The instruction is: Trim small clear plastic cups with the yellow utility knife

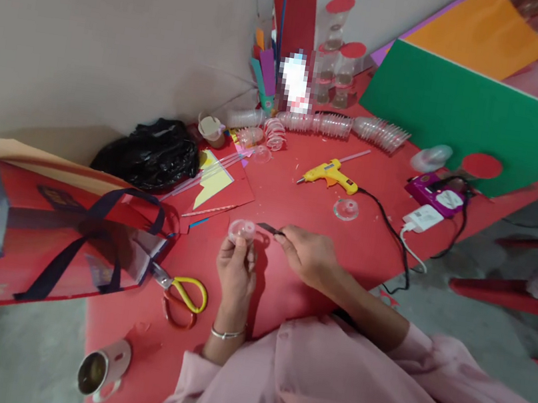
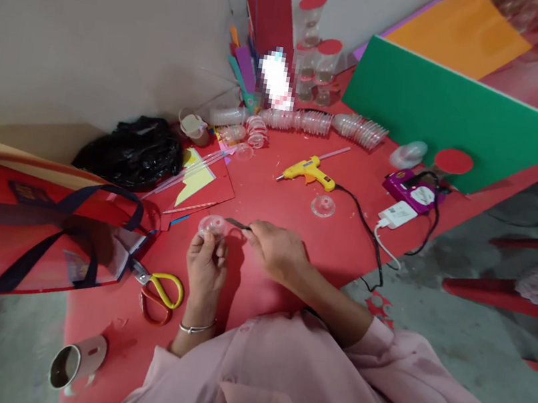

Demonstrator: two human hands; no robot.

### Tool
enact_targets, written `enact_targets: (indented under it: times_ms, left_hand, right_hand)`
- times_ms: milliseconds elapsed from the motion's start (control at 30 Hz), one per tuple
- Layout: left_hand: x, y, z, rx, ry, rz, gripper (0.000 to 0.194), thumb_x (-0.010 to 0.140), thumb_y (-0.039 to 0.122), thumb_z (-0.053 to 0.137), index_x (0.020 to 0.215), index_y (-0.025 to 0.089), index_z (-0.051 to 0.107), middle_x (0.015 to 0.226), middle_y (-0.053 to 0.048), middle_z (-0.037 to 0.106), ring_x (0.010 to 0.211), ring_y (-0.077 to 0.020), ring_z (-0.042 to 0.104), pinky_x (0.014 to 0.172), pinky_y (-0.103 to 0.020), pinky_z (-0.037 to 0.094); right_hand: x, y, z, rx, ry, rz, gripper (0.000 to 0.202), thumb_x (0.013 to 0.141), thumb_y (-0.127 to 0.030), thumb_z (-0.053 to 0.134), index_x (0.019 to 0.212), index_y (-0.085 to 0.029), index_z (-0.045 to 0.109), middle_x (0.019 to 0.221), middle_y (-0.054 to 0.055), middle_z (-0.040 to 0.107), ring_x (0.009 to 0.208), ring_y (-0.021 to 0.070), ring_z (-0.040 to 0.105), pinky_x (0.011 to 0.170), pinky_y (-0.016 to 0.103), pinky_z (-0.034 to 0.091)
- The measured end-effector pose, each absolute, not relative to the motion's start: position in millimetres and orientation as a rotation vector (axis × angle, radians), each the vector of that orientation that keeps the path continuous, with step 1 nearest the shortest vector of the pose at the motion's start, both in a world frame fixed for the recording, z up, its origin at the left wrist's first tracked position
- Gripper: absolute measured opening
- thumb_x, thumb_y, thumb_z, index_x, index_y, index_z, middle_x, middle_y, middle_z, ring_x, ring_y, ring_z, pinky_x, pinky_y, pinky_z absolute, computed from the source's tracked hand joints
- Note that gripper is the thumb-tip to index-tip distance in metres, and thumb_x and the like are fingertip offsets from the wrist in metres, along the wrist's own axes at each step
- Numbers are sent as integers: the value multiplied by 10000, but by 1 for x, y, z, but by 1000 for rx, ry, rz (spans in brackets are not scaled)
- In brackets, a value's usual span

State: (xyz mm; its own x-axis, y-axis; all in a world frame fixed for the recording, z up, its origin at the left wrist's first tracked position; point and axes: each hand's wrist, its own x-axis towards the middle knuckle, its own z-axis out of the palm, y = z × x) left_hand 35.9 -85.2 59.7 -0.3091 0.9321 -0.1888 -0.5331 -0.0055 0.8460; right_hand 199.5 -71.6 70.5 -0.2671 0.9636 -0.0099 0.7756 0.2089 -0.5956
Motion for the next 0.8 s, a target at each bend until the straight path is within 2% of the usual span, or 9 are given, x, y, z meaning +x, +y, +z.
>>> enact_targets:
  times_ms: [100,233,433,633,800]
  left_hand:
    - [36,-85,60,553,1054,1579,399,736,443,910,803,157,642,567,59,514,420,-27,358,370,-138,245]
    - [36,-86,60,574,995,1588,409,743,433,908,750,173,592,526,74,463,415,-34,358,377,-136,257]
    - [36,-84,58,532,1076,1583,381,752,441,898,851,150,673,626,41,555,448,-27,385,379,-140,262]
    - [34,-86,58,567,1054,1561,345,782,436,878,863,154,694,561,61,499,420,-30,361,371,-148,236]
    - [33,-86,58,584,1020,1567,328,780,413,885,861,156,697,580,50,535,429,-27,370,391,-148,258]
  right_hand:
    - [197,-74,70,-1633,-2152,710,388,1111,-462,311,1079,-228,619,1006,42,749,850,178,680,651,296,313]
    - [198,-71,69,-1791,-2072,697,365,1109,-426,322,1133,-219,622,1035,61,754,848,185,679,647,297,311]
    - [198,-79,70,-1577,-2153,689,408,1114,-457,297,1053,-216,620,989,54,740,825,173,652,648,296,280]
    - [194,-78,68,-1652,-2199,647,382,1110,-454,316,1072,-220,616,991,49,736,811,179,652,616,313,239]
    - [194,-78,67,-1681,-2200,642,375,1108,-449,325,1088,-224,624,997,57,738,828,182,655,618,310,251]
